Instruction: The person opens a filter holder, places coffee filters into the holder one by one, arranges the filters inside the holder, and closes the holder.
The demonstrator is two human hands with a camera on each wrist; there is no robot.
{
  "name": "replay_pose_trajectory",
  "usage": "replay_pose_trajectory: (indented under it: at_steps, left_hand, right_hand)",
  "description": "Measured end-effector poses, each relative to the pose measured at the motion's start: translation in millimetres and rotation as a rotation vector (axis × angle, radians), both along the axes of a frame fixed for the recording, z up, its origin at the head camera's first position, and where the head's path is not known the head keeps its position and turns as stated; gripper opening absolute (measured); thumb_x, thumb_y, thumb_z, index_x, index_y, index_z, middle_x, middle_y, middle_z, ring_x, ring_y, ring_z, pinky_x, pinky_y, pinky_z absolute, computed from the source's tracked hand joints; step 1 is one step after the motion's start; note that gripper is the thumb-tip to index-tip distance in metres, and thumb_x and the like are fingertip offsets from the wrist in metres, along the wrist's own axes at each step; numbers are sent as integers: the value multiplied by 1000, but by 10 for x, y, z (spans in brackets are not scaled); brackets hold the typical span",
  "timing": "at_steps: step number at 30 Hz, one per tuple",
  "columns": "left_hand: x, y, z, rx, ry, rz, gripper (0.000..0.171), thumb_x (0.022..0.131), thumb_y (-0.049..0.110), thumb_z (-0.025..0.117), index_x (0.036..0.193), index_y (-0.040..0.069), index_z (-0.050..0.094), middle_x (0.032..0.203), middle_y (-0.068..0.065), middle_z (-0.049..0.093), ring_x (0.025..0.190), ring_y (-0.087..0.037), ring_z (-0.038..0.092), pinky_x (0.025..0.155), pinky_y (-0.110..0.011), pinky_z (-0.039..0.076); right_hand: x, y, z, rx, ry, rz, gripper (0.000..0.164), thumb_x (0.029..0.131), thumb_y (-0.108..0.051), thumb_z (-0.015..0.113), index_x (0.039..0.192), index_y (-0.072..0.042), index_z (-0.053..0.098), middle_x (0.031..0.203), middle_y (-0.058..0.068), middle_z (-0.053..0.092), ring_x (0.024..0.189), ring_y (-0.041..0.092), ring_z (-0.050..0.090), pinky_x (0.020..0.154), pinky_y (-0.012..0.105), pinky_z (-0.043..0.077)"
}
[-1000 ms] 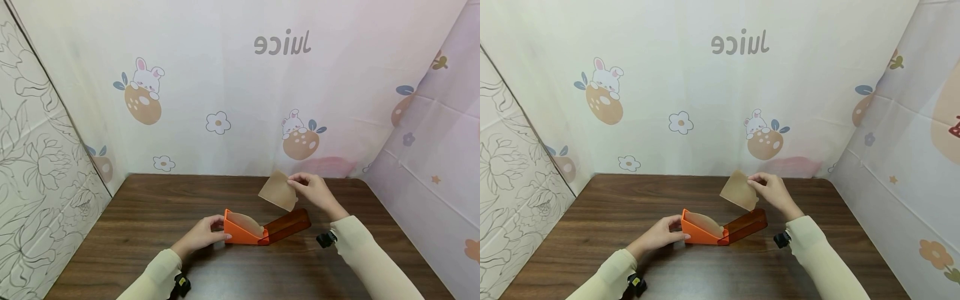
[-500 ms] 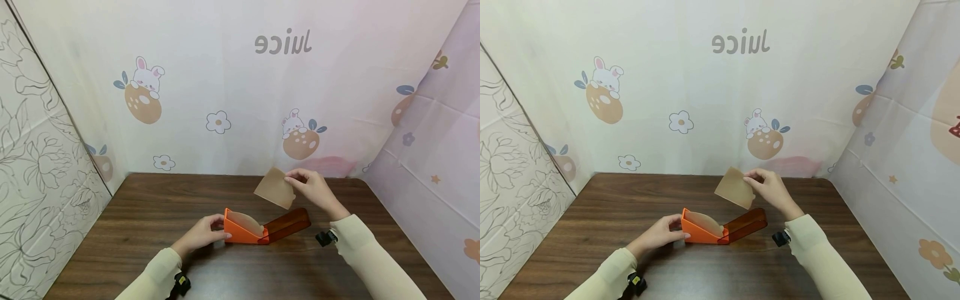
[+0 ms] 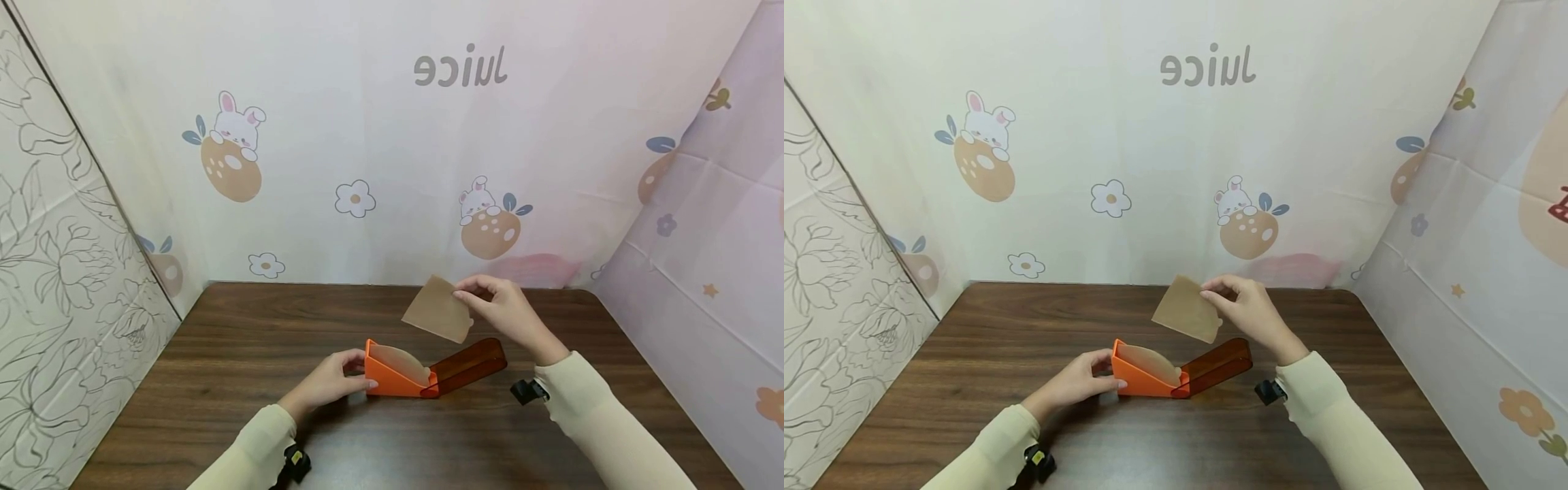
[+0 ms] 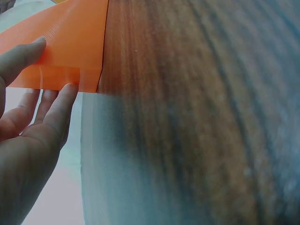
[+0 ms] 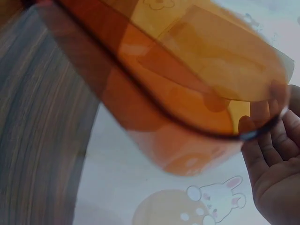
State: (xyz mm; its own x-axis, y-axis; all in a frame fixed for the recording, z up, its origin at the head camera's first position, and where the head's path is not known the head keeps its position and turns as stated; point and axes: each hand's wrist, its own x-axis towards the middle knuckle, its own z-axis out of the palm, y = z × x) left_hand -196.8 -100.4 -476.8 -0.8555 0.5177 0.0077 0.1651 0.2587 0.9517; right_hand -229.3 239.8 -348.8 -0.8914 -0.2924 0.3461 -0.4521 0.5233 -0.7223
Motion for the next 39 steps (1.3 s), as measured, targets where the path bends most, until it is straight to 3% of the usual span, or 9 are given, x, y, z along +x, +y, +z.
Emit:
replay_pose_trajectory:
  at_steps: [5,14,24,39]
  left_hand:
    - [-5,-5,-7,5,2,-4,39,89,18,78,124,6,64,114,-1,68,108,-21,62,92,-36,51]
    - [-3,0,-16,-1,-4,4,39,89,20,78,124,7,64,113,-2,68,108,-21,62,91,-33,51]
    - [-19,-6,-32,1,2,4,41,89,19,78,125,6,64,114,-2,68,107,-22,62,92,-37,51]
    - [-29,-11,-38,-21,-5,6,42,88,25,79,125,9,65,115,0,68,109,-20,62,95,-38,50]
  right_hand:
    - [38,-55,35,6,14,24,16,95,-29,72,105,-16,74,82,0,68,65,29,62,55,30,51]
    - [84,-147,33,21,20,81,12,95,-30,72,104,-23,74,93,-7,70,68,22,61,59,29,52]
    - [158,-258,33,-10,-4,138,8,94,-24,72,102,-23,74,83,-3,67,61,19,58,55,29,51]
    - [160,-381,-73,35,6,207,9,93,-20,74,100,-25,73,90,-8,69,76,15,62,63,29,54]
